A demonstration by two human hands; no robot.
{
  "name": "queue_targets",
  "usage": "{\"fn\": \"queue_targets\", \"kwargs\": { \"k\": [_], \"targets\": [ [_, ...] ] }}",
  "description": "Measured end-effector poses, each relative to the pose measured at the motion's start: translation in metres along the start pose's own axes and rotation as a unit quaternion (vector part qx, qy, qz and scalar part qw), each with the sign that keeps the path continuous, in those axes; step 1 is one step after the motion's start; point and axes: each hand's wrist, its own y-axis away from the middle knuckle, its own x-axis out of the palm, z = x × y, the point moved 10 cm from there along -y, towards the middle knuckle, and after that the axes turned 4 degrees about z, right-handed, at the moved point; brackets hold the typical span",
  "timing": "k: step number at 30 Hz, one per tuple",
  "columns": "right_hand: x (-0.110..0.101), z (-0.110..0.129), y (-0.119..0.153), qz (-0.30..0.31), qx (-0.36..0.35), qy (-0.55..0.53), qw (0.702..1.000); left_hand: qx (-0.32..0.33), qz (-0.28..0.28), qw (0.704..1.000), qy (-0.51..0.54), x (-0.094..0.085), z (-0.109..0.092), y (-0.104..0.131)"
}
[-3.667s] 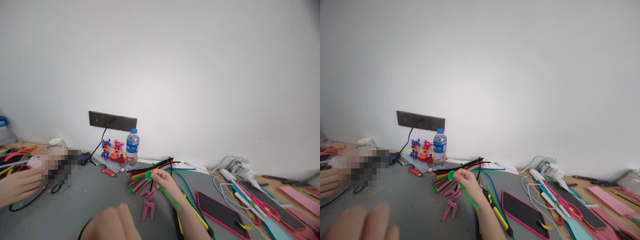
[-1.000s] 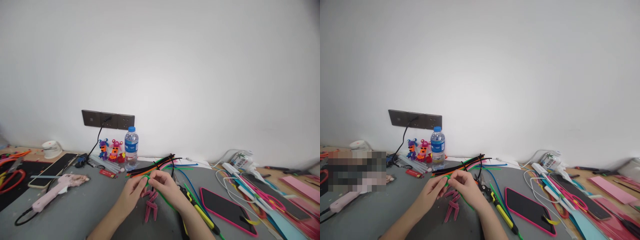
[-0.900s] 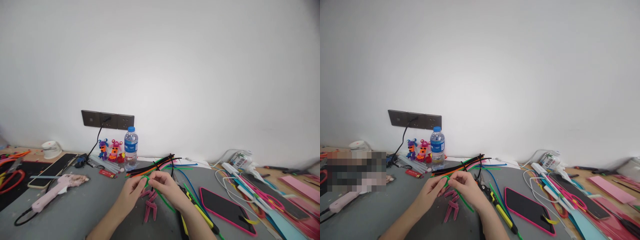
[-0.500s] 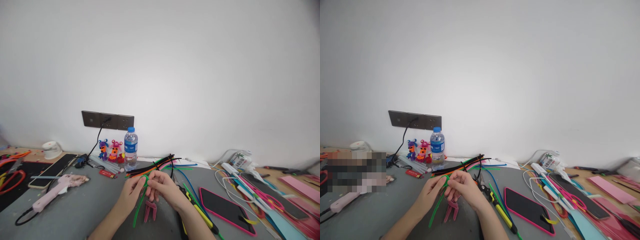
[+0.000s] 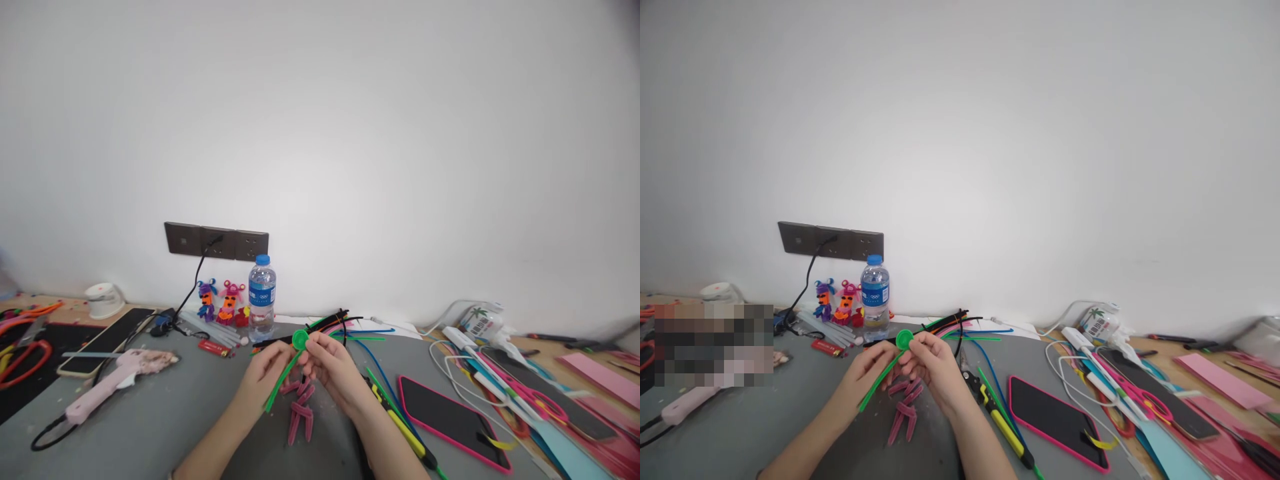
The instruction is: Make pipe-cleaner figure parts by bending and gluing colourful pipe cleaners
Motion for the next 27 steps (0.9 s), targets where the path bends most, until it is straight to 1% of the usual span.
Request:
{"fn": "queue_targets", "kwargs": {
  "k": [3,5,10,12,14,17,20,25,27],
  "targets": [
    [-0.004,-0.002,-0.001,-0.013,0.004,-0.027,1.000,0.017,-0.021,0.999,-0.018,-0.005,-0.009,0.000],
    [-0.003,-0.004,-0.001,-0.014,0.008,-0.036,0.999,0.014,-0.032,0.999,-0.019,-0.007,-0.010,0.001],
    [0.002,-0.004,-0.001,0.005,0.008,-0.026,1.000,-0.016,-0.077,0.996,0.035,-0.018,0.002,0.005],
    [0.002,-0.004,-0.001,0.007,0.009,-0.003,1.000,-0.009,-0.091,0.994,0.052,-0.022,0.004,0.004],
    [0.002,-0.003,-0.001,0.007,0.006,0.026,1.000,0.011,-0.099,0.993,0.069,-0.025,0.002,0.003],
    [0.001,0.001,-0.001,0.007,-0.007,0.072,0.997,0.028,-0.098,0.991,0.088,-0.027,-0.001,0.002],
    [0.003,0.003,0.000,0.016,-0.014,0.120,0.993,0.011,-0.095,0.991,0.097,-0.028,0.003,0.001],
    [0.007,0.005,-0.001,0.035,-0.025,0.195,0.980,-0.023,-0.133,0.986,0.098,-0.035,0.010,0.002],
    [0.007,0.005,-0.002,0.041,-0.038,0.213,0.975,-0.030,-0.126,0.988,0.089,-0.034,0.011,0.001]
  ]
}}
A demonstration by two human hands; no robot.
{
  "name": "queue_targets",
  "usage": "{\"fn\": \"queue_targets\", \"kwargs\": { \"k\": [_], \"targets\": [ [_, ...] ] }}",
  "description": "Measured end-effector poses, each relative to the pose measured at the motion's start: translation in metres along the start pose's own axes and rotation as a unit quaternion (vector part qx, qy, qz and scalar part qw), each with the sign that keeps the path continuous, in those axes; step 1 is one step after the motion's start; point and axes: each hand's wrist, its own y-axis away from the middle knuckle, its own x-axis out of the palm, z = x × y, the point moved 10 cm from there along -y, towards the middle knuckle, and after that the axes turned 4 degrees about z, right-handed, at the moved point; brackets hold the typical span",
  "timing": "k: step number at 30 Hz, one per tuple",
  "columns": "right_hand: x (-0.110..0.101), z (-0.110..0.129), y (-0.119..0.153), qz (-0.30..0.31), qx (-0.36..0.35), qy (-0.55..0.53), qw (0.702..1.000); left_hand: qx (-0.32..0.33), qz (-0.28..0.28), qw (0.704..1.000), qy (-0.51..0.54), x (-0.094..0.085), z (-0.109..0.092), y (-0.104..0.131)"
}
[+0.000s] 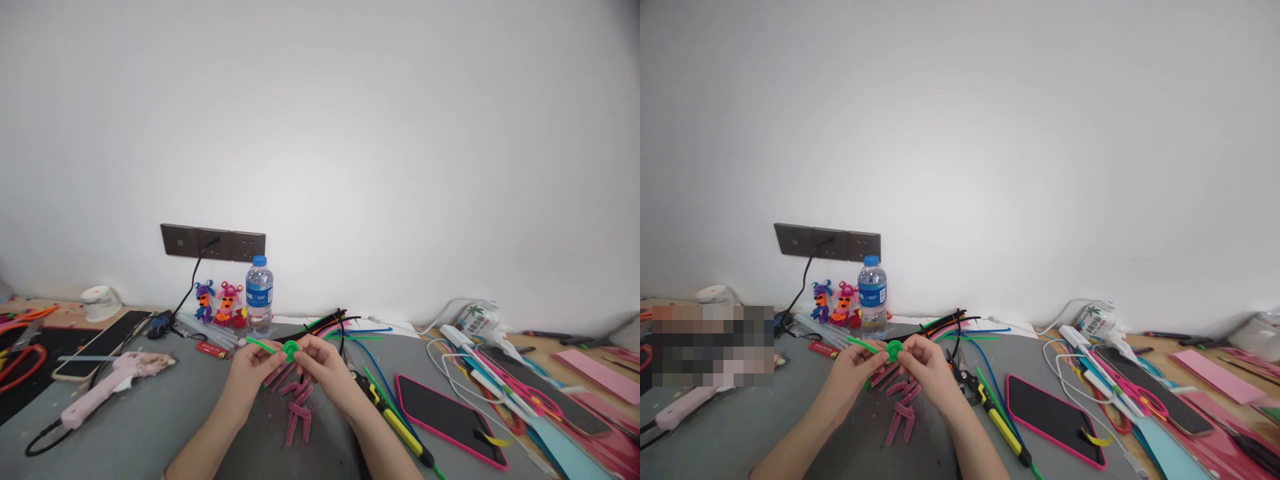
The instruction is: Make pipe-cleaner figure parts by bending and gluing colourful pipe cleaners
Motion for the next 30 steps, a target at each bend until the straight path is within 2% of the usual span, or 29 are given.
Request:
{"fn": "queue_targets", "kwargs": {
  "k": [3,9,14,19,26,30],
  "targets": [
    [0.000,0.001,0.000,0.005,-0.012,0.019,1.000,-0.003,0.016,1.000,-0.011,0.002,0.000,0.000],
    [0.006,0.006,0.005,0.044,0.012,0.006,0.999,-0.015,0.034,0.999,-0.013,0.004,0.000,0.003],
    [0.000,0.016,0.006,0.028,-0.009,0.005,1.000,-0.033,0.084,0.994,-0.065,0.014,0.003,0.002],
    [-0.003,0.004,0.006,0.038,0.029,0.019,0.999,-0.051,0.117,0.987,-0.099,0.018,0.009,0.003],
    [0.002,-0.009,0.010,0.070,0.087,-0.057,0.992,-0.056,0.088,0.995,-0.010,0.017,0.003,0.007],
    [0.001,-0.010,0.008,0.040,0.089,-0.083,0.992,-0.072,0.065,0.994,0.054,0.016,0.004,0.009]
  ]
}}
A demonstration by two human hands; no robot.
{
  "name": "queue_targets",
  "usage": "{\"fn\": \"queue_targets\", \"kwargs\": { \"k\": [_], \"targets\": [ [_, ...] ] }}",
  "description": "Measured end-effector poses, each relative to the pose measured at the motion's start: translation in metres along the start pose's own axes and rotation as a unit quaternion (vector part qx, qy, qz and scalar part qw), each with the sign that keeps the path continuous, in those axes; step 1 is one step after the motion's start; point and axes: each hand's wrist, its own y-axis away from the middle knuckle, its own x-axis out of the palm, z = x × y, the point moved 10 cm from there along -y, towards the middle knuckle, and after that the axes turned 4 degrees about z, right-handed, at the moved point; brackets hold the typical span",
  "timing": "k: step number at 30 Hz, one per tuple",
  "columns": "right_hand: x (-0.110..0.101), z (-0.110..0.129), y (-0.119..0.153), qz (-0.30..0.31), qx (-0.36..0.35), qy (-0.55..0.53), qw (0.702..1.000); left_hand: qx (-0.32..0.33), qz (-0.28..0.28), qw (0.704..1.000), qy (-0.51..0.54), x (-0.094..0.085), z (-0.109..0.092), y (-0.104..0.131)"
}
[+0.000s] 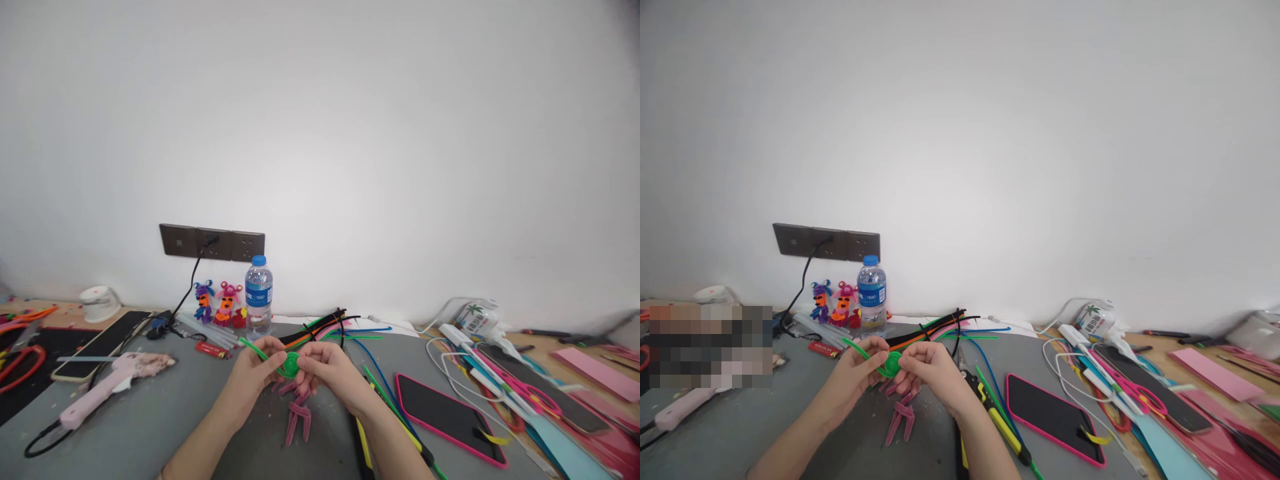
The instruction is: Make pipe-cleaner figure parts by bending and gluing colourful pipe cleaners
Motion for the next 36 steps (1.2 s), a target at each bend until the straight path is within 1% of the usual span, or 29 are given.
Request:
{"fn": "queue_targets", "kwargs": {
  "k": [3,5,7,10,13,16,20,25,30,36],
  "targets": [
    [-0.003,0.002,-0.002,-0.037,-0.021,-0.029,0.999,-0.012,0.035,0.999,0.008,0.009,0.005,0.000],
    [-0.001,0.002,-0.003,-0.046,-0.030,-0.045,0.997,-0.009,0.049,0.999,0.006,0.013,0.007,0.000],
    [0.003,0.002,-0.004,-0.035,-0.037,-0.041,0.998,0.002,0.042,0.999,0.010,0.014,0.006,-0.001],
    [0.009,0.002,-0.004,-0.006,-0.045,-0.006,0.999,0.014,0.034,0.999,0.013,0.013,0.005,-0.002],
    [0.012,0.004,-0.002,0.015,-0.047,0.025,0.998,0.017,0.023,0.999,-0.018,0.007,0.004,-0.002],
    [0.007,0.013,0.001,-0.003,-0.065,0.047,0.997,0.011,0.022,0.997,-0.074,0.003,0.005,-0.002],
    [-0.001,0.020,0.000,-0.035,-0.081,0.062,0.994,0.004,0.035,0.992,-0.118,0.005,0.006,-0.003],
    [-0.002,0.012,-0.002,-0.041,-0.065,0.079,0.994,0.013,0.026,0.996,-0.083,0.007,0.004,-0.002],
    [0.005,0.002,-0.005,-0.014,-0.047,0.053,0.997,0.015,0.032,0.998,-0.057,0.009,0.004,-0.001],
    [0.004,0.005,-0.004,-0.009,-0.049,0.071,0.996,-0.002,0.021,0.999,-0.024,0.007,0.007,-0.002]
  ]
}}
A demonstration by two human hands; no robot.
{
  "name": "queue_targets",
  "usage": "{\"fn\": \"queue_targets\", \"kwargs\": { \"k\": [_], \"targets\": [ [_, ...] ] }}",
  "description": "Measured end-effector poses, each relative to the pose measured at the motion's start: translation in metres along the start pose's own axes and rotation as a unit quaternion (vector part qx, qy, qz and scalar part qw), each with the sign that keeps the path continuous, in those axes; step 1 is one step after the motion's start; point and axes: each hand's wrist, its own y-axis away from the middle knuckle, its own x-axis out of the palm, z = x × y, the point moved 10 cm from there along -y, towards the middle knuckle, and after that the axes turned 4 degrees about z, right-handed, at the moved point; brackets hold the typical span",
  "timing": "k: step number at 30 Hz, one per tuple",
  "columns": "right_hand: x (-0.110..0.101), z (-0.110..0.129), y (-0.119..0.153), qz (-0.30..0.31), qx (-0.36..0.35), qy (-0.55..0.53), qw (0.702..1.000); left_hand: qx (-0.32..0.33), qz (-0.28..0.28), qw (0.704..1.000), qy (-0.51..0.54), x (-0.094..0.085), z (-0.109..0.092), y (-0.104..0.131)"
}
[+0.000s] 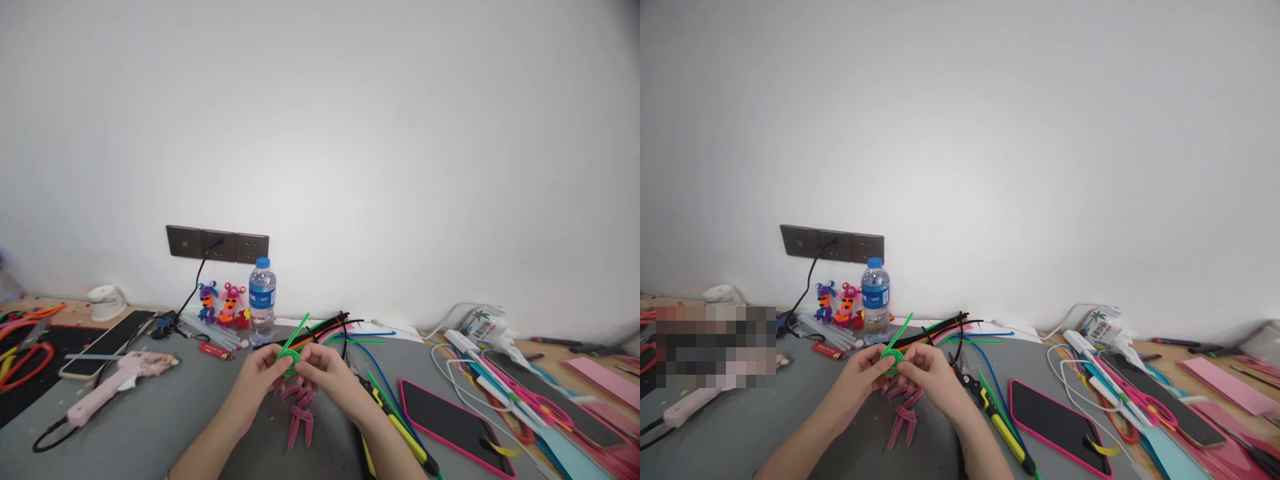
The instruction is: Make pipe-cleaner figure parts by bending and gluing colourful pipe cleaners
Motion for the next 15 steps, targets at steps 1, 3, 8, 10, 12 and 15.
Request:
{"fn": "queue_targets", "kwargs": {
  "k": [1,3,8,10,12,15],
  "targets": [
    [-0.001,0.001,0.000,-0.002,0.001,0.004,1.000,-0.003,0.000,1.000,0.013,0.000,0.001,0.000],
    [-0.002,0.001,0.001,-0.004,0.002,0.010,1.000,-0.005,-0.001,0.999,0.034,0.001,0.001,0.001],
    [0.005,-0.001,0.001,0.018,0.004,0.005,1.000,-0.001,-0.018,0.999,0.035,-0.001,0.001,0.002],
    [0.009,-0.003,0.000,0.026,0.006,0.003,1.000,0.003,-0.023,0.999,0.030,-0.003,0.002,0.002],
    [0.012,-0.004,0.000,0.029,0.010,0.004,1.000,0.006,-0.016,1.000,0.021,-0.003,0.002,0.001],
    [0.016,-0.006,-0.001,0.036,0.011,0.012,0.999,0.008,0.002,1.000,0.001,0.000,0.002,-0.001]
  ]
}}
